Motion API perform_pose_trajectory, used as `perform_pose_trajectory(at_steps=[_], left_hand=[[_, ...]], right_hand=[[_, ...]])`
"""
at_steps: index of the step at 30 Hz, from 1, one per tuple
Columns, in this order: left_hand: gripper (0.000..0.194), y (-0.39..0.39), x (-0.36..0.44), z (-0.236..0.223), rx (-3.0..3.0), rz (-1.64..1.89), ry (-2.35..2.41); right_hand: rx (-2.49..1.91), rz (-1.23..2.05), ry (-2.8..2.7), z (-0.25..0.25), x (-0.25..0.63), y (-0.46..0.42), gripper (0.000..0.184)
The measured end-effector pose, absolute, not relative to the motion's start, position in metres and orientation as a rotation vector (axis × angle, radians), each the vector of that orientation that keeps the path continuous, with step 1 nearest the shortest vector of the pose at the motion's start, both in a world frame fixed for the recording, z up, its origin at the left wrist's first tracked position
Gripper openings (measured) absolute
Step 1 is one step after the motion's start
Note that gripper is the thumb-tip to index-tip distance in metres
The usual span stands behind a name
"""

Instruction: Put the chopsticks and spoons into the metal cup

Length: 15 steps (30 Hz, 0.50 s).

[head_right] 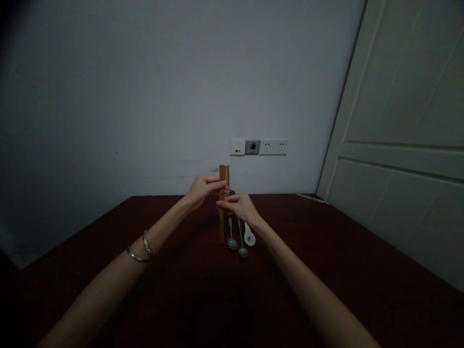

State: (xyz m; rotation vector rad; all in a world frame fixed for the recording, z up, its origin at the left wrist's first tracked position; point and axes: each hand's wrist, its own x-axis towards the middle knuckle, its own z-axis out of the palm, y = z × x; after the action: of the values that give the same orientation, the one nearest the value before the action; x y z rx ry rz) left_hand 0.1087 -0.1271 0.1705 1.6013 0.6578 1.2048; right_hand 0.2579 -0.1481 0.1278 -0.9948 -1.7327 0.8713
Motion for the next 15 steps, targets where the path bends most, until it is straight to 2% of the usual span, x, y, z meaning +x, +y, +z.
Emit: perform_pose_trajectory(at_steps=[9,12,15], left_hand=[[0.026,-0.114,0.095,0.175,1.7,1.018,0.671],[0.033,-0.098,0.087,0.176,1.663,1.104,0.649],[0.035,-0.066,0.072,0.159,1.546,1.286,0.721]], right_hand=[[-1.029,1.016,-1.699,0.131,0.255,-0.142,0.034],[-1.031,0.918,-1.719,0.14,0.26,-0.13,0.03],[-0.998,0.869,-1.638,0.157,0.271,-0.108,0.028]])
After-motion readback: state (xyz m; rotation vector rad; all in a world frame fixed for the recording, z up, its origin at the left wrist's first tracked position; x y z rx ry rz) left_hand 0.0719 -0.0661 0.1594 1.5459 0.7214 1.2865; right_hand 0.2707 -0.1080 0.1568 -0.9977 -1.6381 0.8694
